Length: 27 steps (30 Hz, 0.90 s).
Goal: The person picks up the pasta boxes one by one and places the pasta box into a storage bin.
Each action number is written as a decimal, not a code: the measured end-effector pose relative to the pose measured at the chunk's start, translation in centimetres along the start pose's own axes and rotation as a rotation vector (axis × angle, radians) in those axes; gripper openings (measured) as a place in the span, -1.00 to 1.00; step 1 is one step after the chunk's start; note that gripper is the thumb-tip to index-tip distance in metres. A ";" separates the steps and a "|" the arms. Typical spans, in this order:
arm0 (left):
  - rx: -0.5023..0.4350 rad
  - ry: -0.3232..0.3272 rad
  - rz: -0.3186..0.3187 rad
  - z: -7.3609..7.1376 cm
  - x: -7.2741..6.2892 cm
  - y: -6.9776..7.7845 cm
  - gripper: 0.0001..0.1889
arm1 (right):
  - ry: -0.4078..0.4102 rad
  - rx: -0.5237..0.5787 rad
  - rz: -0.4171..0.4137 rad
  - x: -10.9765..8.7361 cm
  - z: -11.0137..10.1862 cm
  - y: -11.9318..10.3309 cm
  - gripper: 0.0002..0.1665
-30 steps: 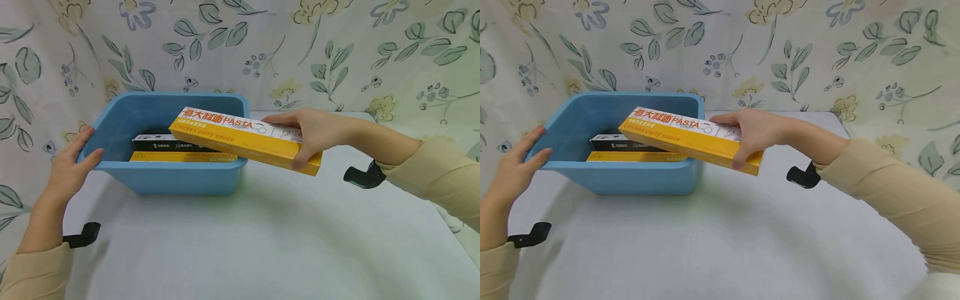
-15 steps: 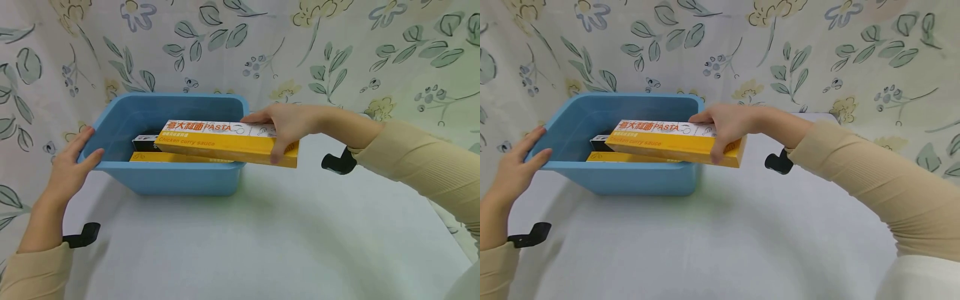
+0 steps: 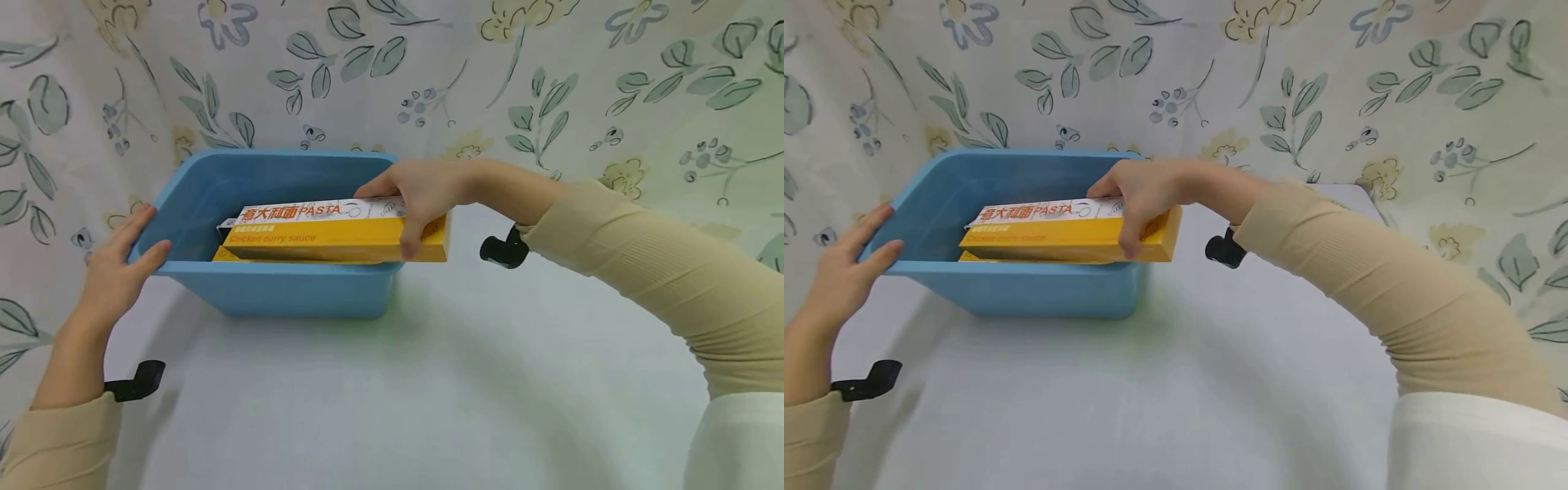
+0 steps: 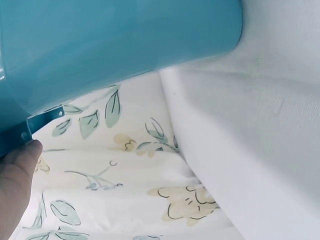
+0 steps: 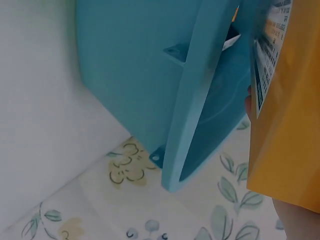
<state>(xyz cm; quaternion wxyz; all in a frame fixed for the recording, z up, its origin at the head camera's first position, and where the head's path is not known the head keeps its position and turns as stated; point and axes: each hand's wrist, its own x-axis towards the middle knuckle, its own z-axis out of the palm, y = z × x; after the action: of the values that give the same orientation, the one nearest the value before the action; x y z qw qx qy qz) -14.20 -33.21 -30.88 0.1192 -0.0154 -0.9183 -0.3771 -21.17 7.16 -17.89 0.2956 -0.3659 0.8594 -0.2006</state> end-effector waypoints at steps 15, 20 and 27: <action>0.013 0.004 0.001 -0.2 0.0 0.1 -0.29 | -0.054 -0.080 0.042 4.7 -0.7 -1.6 0.22; 0.016 0.009 0.001 -0.1 0.0 0.2 -0.30 | -0.073 -0.088 0.051 6.0 -0.6 -1.7 0.21; 0.020 0.009 0.005 0.0 -0.1 0.0 -0.30 | -0.102 -0.078 0.020 7.1 -0.1 -1.9 0.17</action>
<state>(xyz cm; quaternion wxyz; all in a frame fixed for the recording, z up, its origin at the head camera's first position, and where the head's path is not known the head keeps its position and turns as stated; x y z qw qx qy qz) -14.12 -33.20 -30.85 0.1245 -0.0146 -0.9214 -0.3678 -24.19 0.68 -19.34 0.3266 -0.3782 0.8540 -0.1447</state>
